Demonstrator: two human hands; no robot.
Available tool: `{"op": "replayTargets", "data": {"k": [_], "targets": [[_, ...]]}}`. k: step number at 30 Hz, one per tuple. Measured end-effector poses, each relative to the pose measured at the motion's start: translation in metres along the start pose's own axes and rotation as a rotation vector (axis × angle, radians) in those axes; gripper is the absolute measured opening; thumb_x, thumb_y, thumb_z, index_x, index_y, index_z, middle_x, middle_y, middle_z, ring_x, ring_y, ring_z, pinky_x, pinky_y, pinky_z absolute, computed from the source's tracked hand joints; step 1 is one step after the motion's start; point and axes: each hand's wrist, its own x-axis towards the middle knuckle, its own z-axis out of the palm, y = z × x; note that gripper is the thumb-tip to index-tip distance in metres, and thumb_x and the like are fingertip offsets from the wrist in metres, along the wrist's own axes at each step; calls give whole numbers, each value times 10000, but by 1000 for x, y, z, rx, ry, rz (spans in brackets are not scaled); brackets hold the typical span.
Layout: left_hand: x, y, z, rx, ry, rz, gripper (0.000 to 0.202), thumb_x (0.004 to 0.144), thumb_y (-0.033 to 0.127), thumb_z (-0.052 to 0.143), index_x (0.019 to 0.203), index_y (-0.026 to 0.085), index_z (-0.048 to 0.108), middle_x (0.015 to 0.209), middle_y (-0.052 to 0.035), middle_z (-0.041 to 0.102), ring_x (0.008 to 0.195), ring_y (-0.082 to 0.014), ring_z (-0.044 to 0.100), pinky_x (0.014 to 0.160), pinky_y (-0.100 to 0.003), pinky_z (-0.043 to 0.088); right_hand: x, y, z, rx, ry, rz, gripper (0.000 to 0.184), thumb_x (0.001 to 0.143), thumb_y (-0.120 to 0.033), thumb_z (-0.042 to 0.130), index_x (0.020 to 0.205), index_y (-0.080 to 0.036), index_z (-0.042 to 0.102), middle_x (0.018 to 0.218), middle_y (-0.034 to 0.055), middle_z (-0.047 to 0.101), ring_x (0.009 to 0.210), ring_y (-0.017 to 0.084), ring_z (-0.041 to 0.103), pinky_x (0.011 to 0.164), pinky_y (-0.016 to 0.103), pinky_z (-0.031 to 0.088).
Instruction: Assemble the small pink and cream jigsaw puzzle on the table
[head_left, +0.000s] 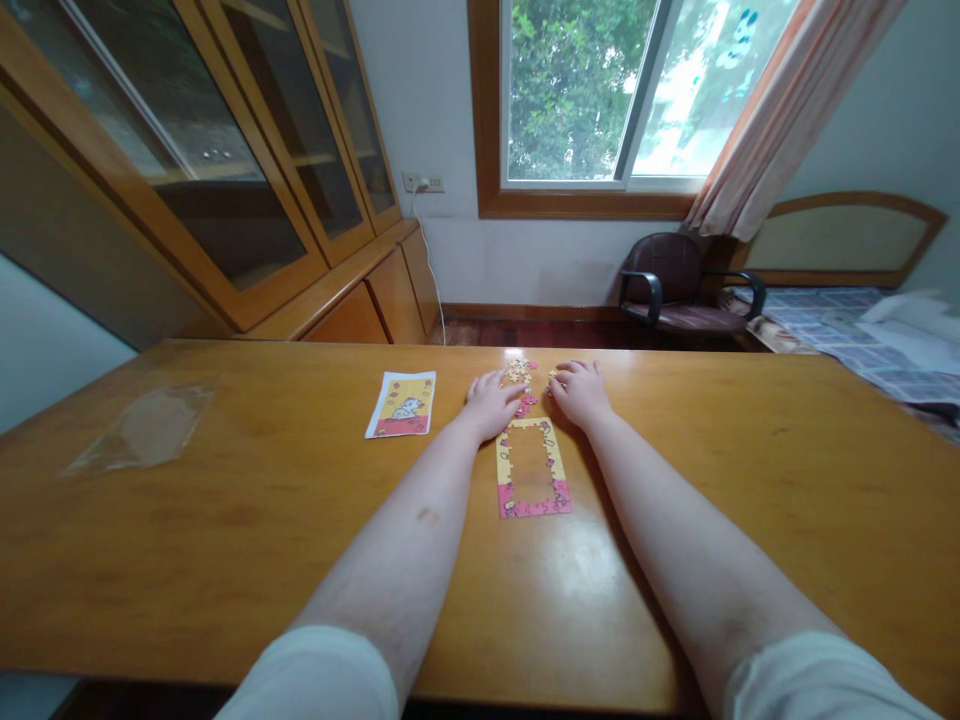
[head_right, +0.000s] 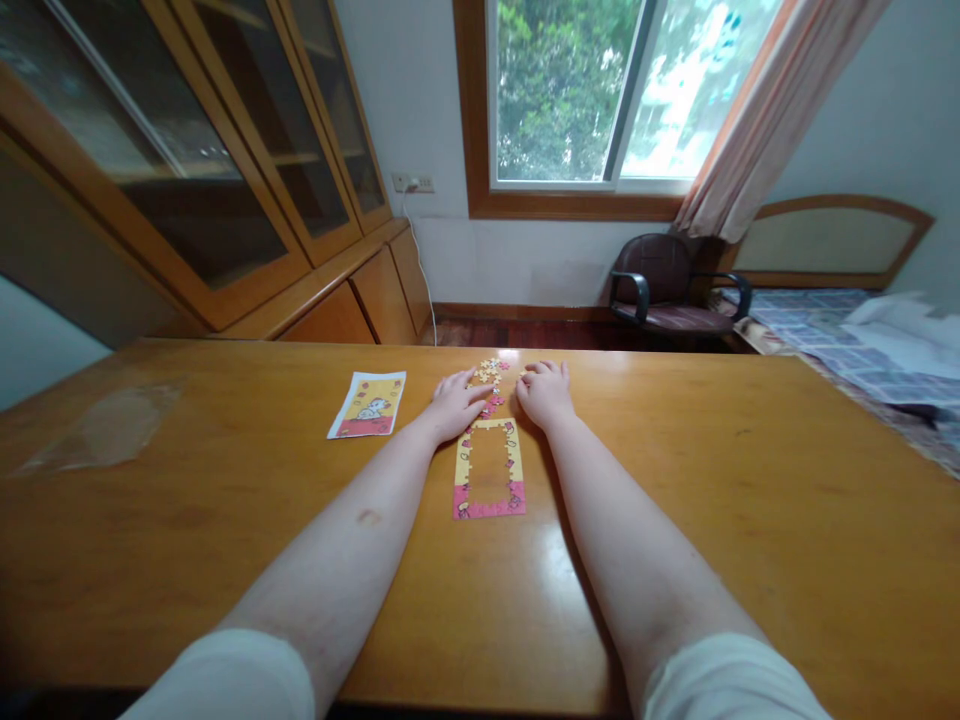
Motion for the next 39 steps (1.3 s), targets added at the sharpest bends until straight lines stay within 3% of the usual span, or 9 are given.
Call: {"op": "replayTargets", "data": {"k": [4, 11, 15, 18, 23, 28, 33, 36, 39], "targets": [[0, 1, 1, -3, -17, -29, 406, 926, 435, 438, 1298, 390, 597, 1565, 6, 330, 1443, -322, 242, 1177, -574, 124, 1, 4, 1, 27, -14, -8, 329, 900, -285, 456, 877, -240, 780, 1186, 67, 671, 1214, 278, 475, 1146, 590, 118], [1, 2, -3, 10, 128, -204, 315, 897, 294, 455, 1035, 299, 738, 1401, -23, 546, 1405, -285, 325, 1184, -530, 173, -2, -2, 0, 24, -69, -54, 336, 923, -301, 442, 932, -243, 773, 1201, 66, 662, 1243, 274, 452, 1151, 592, 107], [1, 1, -2, 7, 115, -169, 360, 898, 354, 470, 1185, 312, 683, 1447, -41, 501, 1405, -299, 323, 1178, -531, 186, -2, -7, -2, 47, -169, -132, 331, 944, -359, 445, 994, -287, 765, 1296, 38, 617, 1309, 282, 396, 1151, 586, 126], [1, 1, -1, 10, 80, -107, 374, 896, 400, 480, 1217, 348, 664, 1474, -26, 471, 1417, -314, 298, 1175, -558, 162, -2, -9, -2, 36, -210, -137, 366, 971, -410, 401, 1137, -329, 717, 1400, 22, 545, 1363, 295, 346, 1152, 593, 113], [1, 1, -2, 18, 134, -196, 330, 895, 311, 457, 1078, 316, 732, 1385, -30, 558, 1387, -285, 351, 1177, -527, 190, -2, -12, 2, -69, -228, -59, 488, 963, -551, 359, 1399, -382, 500, 1575, 49, 307, 1458, 374, 155, 1124, 662, 26], [-1, 4, -4, 6, 85, -61, 378, 904, 396, 463, 1218, 347, 667, 1464, -24, 480, 1412, -299, 303, 1182, -551, 151, 0, -5, 2, -103, -187, 14, 462, 977, -526, 328, 1257, -346, 649, 1517, 51, 412, 1442, 371, 207, 1123, 667, 26], [0, 2, -2, 2, 120, -140, 332, 907, 347, 450, 1063, 320, 742, 1382, -21, 561, 1388, -298, 344, 1177, -543, 182, 2, 7, -3, -83, -86, 119, 471, 995, -432, 311, 1100, -257, 737, 1404, 55, 548, 1401, 348, 305, 1130, 668, 65], [2, -1, -2, -4, 191, -192, 316, 901, 297, 454, 994, 277, 755, 1310, -36, 615, 1344, -277, 402, 1171, -504, 227, 1, 2, -8, -39, -101, 22, 443, 994, -436, 327, 1228, -273, 666, 1468, 39, 484, 1423, 322, 283, 1142, 648, 95], [2, -3, -5, -17, 265, -196, 301, 891, 276, 473, 1027, 252, 742, 1283, -50, 627, 1289, -250, 456, 1149, -444, 291, 3, -16, -11, 0, -245, -165, 487, 1000, -434, 321, 1422, -254, 482, 1526, 57, 398, 1418, 251, 328, 1169, 547, 177]]}}
